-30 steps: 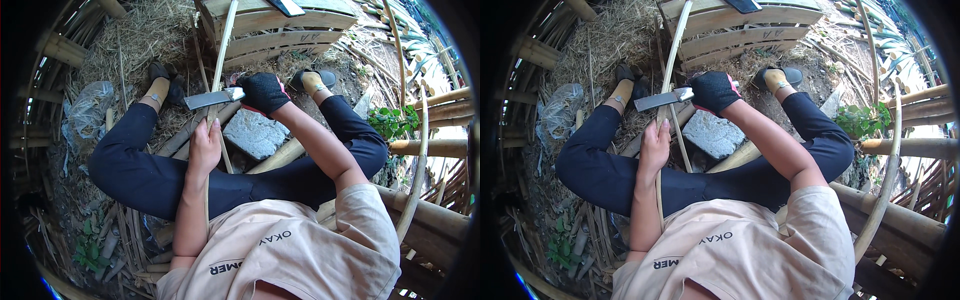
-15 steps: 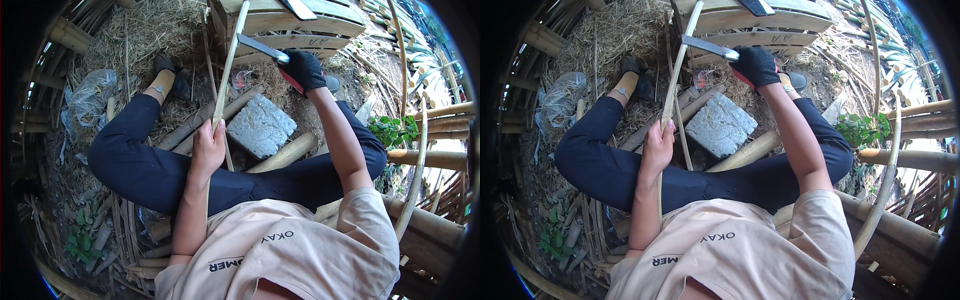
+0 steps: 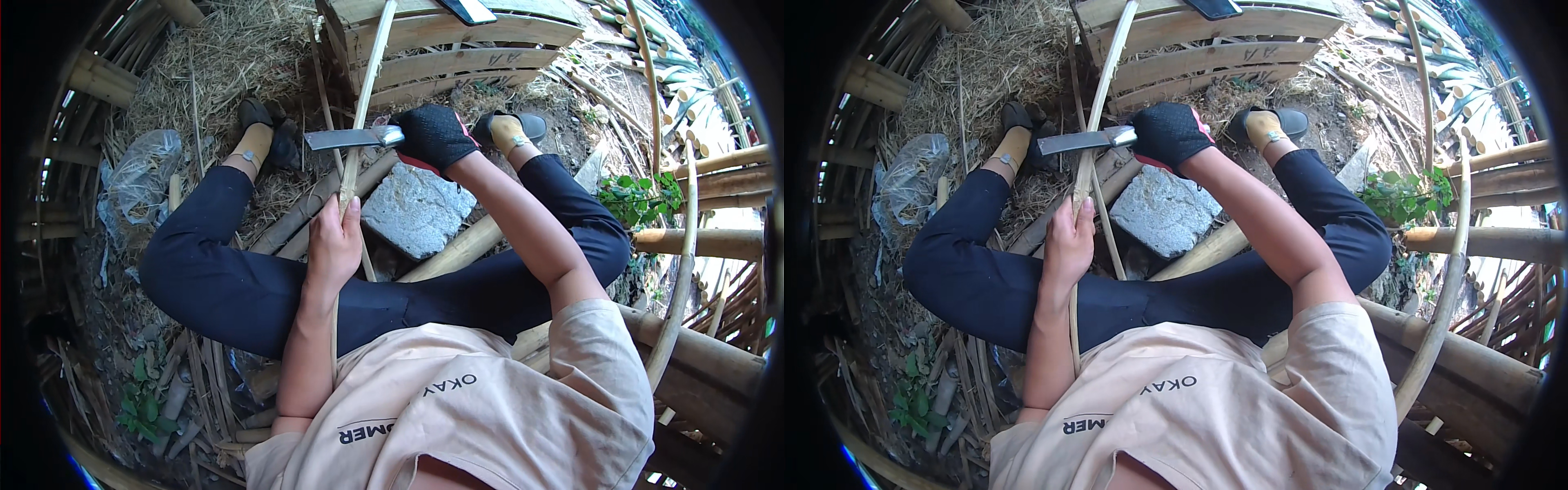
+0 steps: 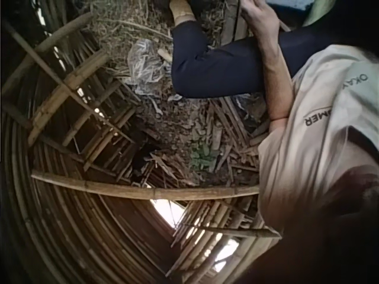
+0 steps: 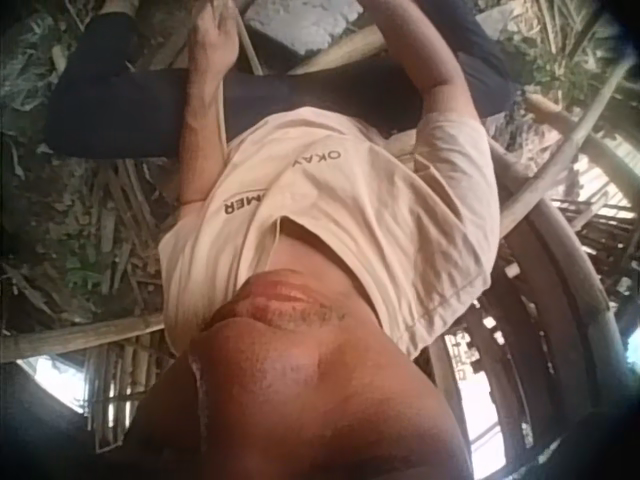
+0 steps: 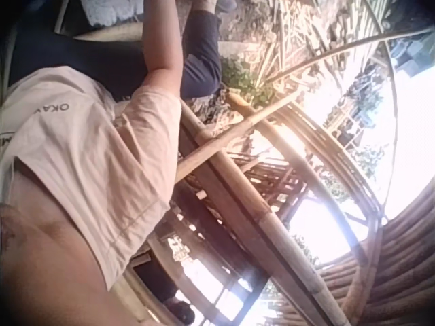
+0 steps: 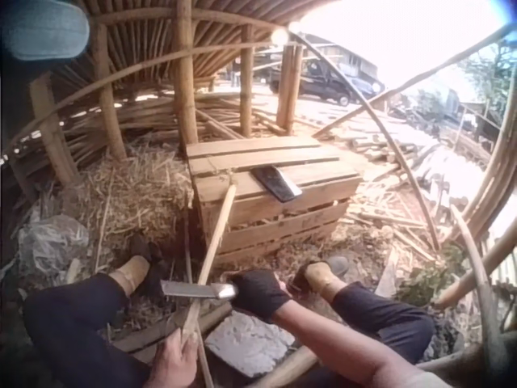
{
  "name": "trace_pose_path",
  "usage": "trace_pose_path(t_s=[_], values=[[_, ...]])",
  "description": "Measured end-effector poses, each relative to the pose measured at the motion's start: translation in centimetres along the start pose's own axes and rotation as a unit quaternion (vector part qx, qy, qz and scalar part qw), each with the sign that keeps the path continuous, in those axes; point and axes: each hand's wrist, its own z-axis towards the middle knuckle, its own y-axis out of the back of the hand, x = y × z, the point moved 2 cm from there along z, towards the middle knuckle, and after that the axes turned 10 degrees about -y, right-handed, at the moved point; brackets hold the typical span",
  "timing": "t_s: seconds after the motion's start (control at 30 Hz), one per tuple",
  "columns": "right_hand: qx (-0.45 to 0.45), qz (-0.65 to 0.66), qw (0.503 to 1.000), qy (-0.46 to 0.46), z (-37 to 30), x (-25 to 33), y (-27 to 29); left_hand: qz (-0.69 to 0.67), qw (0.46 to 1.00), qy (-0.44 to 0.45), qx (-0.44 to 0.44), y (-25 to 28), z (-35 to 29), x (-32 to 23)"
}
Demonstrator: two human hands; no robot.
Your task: The person uses a knife to shave a thin strip of bamboo. They hold the bamboo strip in one hand and repeatedly pull the knife blade along its length to thin and smooth the surface.
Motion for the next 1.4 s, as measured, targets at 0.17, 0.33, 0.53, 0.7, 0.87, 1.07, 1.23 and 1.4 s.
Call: trace_pose_path(t_s=[0.17,0.33,0.53,0.7,0.87,1.07,1.23,1.4], values=[[-0.032,-0.031,0.999,-0.01,0.8,0.1,0.5,-0.007,1.0,0.009,-0.002,0.1,0.0,0.7],[-0.095,-0.009,0.995,-0.04,2.5,-1.5,0.2,-0.011,1.0,0.009,-0.017,0.5,0.6,0.3],[-0.073,-0.036,0.995,-0.061,3.2,-2.4,-0.9,-0.005,1.0,0.012,-0.018,0.8,0.5,0.1],[-0.062,-0.035,0.994,-0.078,3.3,-2.7,-1.0,-0.021,0.999,0.021,-0.027,0.8,-0.4,0.2],[-0.069,-0.019,0.995,-0.065,2.8,-1.2,0.0,-0.02,0.999,0.038,-0.019,1.3,-0.5,0.8],[-0.068,-0.003,0.996,0.058,0.9,2.5,-1.1,-0.045,0.998,0.048,-0.018,1.1,-0.4,1.5],[-0.064,0.014,0.997,-0.048,3.3,0.4,0.0,-0.091,0.993,0.072,0.0,1.1,-0.5,2.0],[-0.042,-0.024,0.999,-0.006,2.2,1.0,-0.1,-0.141,0.985,0.1,0.0,0.9,-1.3,2.5]])
